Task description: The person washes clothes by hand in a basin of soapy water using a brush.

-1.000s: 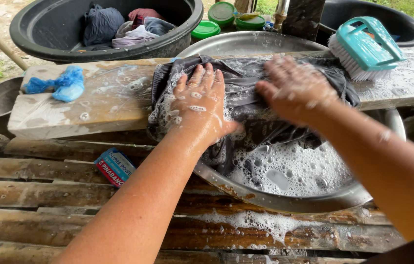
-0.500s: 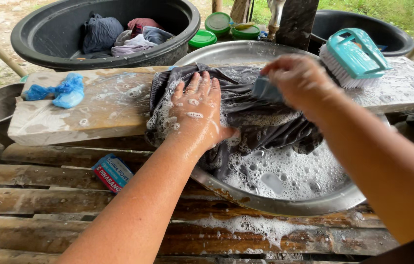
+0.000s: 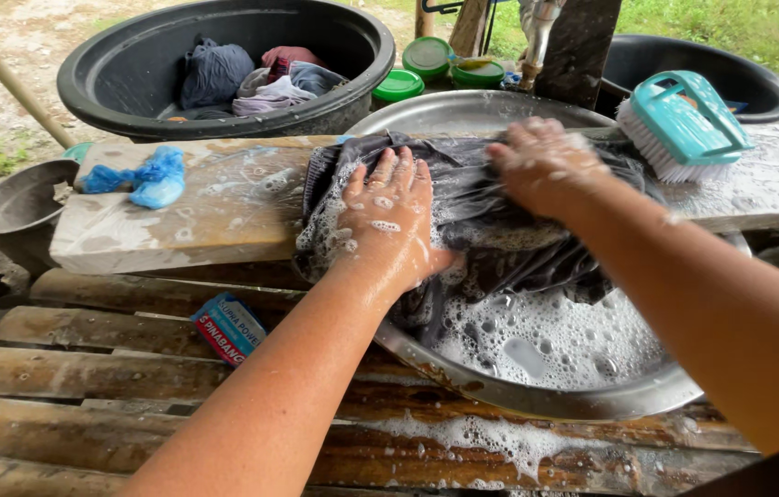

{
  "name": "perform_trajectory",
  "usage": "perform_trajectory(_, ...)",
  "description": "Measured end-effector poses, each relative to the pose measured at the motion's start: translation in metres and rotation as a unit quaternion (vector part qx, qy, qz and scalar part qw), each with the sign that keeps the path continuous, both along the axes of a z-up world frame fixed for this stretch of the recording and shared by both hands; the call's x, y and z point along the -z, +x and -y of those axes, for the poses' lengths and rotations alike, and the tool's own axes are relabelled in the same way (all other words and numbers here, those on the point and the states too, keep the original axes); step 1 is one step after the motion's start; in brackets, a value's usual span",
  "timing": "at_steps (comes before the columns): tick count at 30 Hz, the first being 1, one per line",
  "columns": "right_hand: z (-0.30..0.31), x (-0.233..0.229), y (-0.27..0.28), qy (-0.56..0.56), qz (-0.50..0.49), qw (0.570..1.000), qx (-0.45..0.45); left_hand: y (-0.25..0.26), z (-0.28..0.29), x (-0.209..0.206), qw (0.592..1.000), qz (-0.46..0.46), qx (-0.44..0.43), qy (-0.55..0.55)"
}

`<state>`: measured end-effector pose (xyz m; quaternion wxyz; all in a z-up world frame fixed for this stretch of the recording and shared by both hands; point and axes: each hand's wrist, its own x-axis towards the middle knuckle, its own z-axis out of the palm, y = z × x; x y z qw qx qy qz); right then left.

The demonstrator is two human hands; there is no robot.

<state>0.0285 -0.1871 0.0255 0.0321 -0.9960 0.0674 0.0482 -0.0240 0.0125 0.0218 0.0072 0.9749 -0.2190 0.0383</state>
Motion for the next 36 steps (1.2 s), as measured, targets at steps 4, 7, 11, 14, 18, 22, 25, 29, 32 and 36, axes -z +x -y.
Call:
perform_trajectory(4, -0.028, 0.051, -0.017, -0.004, 0.063, 0.987, -0.149, 0.002, 0.001, -0.002, 1.0, -0.019, 0.003, 0.001)
perform_trajectory(7, -0.003, 0.048, -0.018, -0.143, 0.106, 0.959, -0.221, 0.002, -0.003, 0.002, 1.0, 0.01, 0.017, -0.007)
perform_trajectory(11, 0.026, 0.027, -0.019, 0.074, 0.156, 0.984, -0.032, 0.004, 0.0, 0.001, 1.0, -0.004, 0.018, -0.003)
perform_trajectory(14, 0.032, -0.003, -0.029, 0.073, 0.251, 0.964, -0.045, 0.001, -0.002, -0.001, 0.998, -0.013, 0.028, -0.051)
perform_trajectory(18, -0.008, -0.038, -0.04, 0.231, 0.158, 0.951, 0.133, -0.007, 0.011, 0.0, 0.966, -0.031, 0.064, -0.248)
perform_trajectory(22, -0.056, -0.059, -0.044, 0.485, 0.11, 0.863, 0.092, -0.01, 0.034, 0.002, 0.789, -0.096, 0.209, -0.569)
perform_trajectory(25, -0.071, -0.058, -0.048, 0.606, 0.081, 0.791, 0.022, 0.004, 0.028, -0.002, 0.846, -0.048, 0.078, -0.526)
perform_trajectory(29, -0.073, -0.022, -0.035, 0.666, 0.114, 0.735, -0.057, 0.018, 0.016, 0.003, 0.83, 0.049, 0.054, -0.554)
perform_trajectory(32, -0.059, 0.013, -0.018, 0.041, 0.178, 0.964, -0.193, 0.041, -0.027, -0.014, 0.881, 0.136, -0.093, -0.444)
perform_trajectory(36, -0.005, 0.013, -0.022, -0.09, -0.02, 0.991, -0.097, 0.054, -0.086, -0.016, 0.895, 0.087, -0.205, -0.386)
